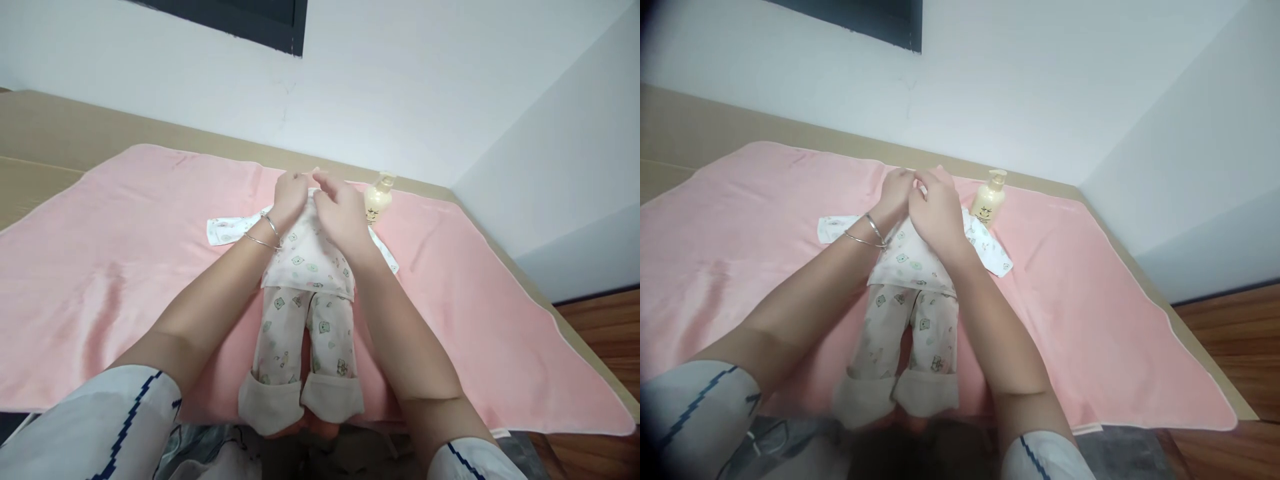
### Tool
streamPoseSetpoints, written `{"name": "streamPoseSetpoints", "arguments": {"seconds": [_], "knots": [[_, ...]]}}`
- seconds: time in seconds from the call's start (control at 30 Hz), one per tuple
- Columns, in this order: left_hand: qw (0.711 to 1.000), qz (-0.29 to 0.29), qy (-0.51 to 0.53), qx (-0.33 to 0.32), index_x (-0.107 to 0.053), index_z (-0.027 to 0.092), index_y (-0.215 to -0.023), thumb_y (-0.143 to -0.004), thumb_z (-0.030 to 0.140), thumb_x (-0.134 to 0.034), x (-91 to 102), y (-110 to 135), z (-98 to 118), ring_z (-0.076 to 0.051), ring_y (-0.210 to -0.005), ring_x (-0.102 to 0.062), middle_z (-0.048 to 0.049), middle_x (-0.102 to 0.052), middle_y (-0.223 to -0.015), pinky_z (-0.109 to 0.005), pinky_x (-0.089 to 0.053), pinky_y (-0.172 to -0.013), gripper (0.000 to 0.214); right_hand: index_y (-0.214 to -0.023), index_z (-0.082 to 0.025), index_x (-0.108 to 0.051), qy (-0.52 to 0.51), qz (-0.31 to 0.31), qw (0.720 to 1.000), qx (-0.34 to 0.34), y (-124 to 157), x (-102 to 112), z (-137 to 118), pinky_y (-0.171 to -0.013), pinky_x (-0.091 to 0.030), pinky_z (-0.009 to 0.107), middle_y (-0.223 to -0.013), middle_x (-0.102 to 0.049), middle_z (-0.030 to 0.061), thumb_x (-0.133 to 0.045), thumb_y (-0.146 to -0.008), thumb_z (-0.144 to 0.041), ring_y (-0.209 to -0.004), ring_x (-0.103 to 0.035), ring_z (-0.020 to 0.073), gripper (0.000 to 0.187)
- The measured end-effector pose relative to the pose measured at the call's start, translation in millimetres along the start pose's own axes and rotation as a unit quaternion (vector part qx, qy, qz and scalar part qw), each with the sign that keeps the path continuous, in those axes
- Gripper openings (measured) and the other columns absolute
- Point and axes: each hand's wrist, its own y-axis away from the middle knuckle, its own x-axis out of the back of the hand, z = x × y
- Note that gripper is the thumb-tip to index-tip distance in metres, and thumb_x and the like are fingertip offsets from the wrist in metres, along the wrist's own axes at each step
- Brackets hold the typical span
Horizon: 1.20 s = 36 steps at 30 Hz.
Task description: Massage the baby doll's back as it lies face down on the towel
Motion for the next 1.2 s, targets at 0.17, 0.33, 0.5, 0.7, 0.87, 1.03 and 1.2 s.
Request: {"name": "streamPoseSetpoints", "arguments": {"seconds": [0.17, 0.33, 0.5, 0.7, 0.87, 1.03, 1.2], "knots": [[0.998, -0.010, -0.057, 0.000, -0.049, 0.022, -0.068, -0.084, 0.008, -0.050, -14.1, 11, -16, -0.025, -0.095, -0.063, -0.0068, -0.063, -0.083, -0.043, -0.053, -0.102, 0.020, -0.138, -0.016, -0.068, 0.079, -0.031, 0.996, -0.016, -14, -13, 31, -0.122, -0.050, 0.053, -0.137, -0.068, 0.0096, -0.040, -0.093, -0.014, -0.132, -0.063, 0.0289, 0.053], [0.996, 0.031, -0.089, 0.000, -0.047, 0.023, -0.079, -0.077, 0.002, -0.048, -16.7, 16, -25, -0.024, -0.107, -0.063, -0.0109, -0.065, -0.106, -0.041, -0.051, -0.105, 0.021, -0.131, -0.014, -0.070, 0.154, -0.090, 0.983, 0.051, -22, -23, 55, -0.117, -0.053, 0.045, -0.130, -0.070, 0.0113, -0.034, -0.092, -0.009, -0.123, -0.066, 0.0256, 0.054], [0.994, 0.006, -0.109, -0.018, -0.044, 0.024, -0.079, -0.082, 0.005, -0.048, -13.5, 22, -31, -0.025, -0.105, -0.063, -0.0118, -0.065, -0.105, -0.042, -0.051, -0.103, 0.019, -0.144, -0.014, -0.064, 0.188, -0.123, 0.971, 0.084, -33, -31, 75, -0.128, -0.042, 0.045, -0.146, -0.062, 0.0110, -0.033, -0.093, -0.010, -0.138, -0.057, 0.0251, 0.059], [0.991, -0.020, -0.119, -0.051, -0.051, 0.023, -0.084, -0.088, 0.007, -0.043, -7.1, 28, -40, -0.026, -0.108, -0.063, -0.0124, -0.068, -0.108, -0.042, -0.051, -0.104, 0.018, -0.147, -0.016, -0.064, 0.177, -0.107, 0.975, 0.076, -32, -33, 84, -0.134, -0.036, 0.047, -0.155, -0.055, 0.0083, -0.038, -0.095, -0.016, -0.151, -0.048, 0.0250, 0.058], [0.988, -0.043, -0.103, -0.110, -0.062, 0.021, -0.093, -0.093, 0.013, -0.043, 0.5, 37, -49, -0.024, -0.111, -0.065, -0.0103, -0.072, -0.109, -0.041, -0.051, -0.107, 0.021, -0.144, -0.017, -0.067, 0.161, -0.105, 0.978, 0.080, -29, -28, 89, -0.137, -0.032, 0.042, -0.156, -0.055, 0.0043, -0.041, -0.096, -0.021, -0.155, -0.044, 0.0198, 0.055], [0.987, -0.041, -0.108, -0.112, -0.068, 0.018, -0.098, -0.090, 0.013, -0.045, 3.1, 37, -50, -0.023, -0.110, -0.066, -0.0104, -0.075, -0.111, -0.040, -0.051, -0.108, 0.025, -0.158, -0.013, -0.052, 0.259, -0.116, 0.959, 0.026, -22, -27, 71, -0.139, -0.025, 0.047, -0.167, -0.039, 0.0075, -0.034, -0.102, -0.024, -0.162, -0.034, 0.0220, 0.060], [0.989, -0.046, -0.104, -0.095, -0.071, 0.015, -0.099, -0.088, 0.011, -0.048, 4.9, 35, -46, -0.022, -0.109, -0.067, -0.0110, -0.076, -0.112, -0.037, -0.052, -0.107, 0.026, -0.167, 0.004, -0.028, 0.390, -0.114, 0.911, -0.073, 8, -38, 32, -0.137, -0.025, 0.055, -0.171, -0.022, 0.0248, -0.035, -0.107, -0.030, -0.164, -0.025, 0.0371, 0.069]]}}
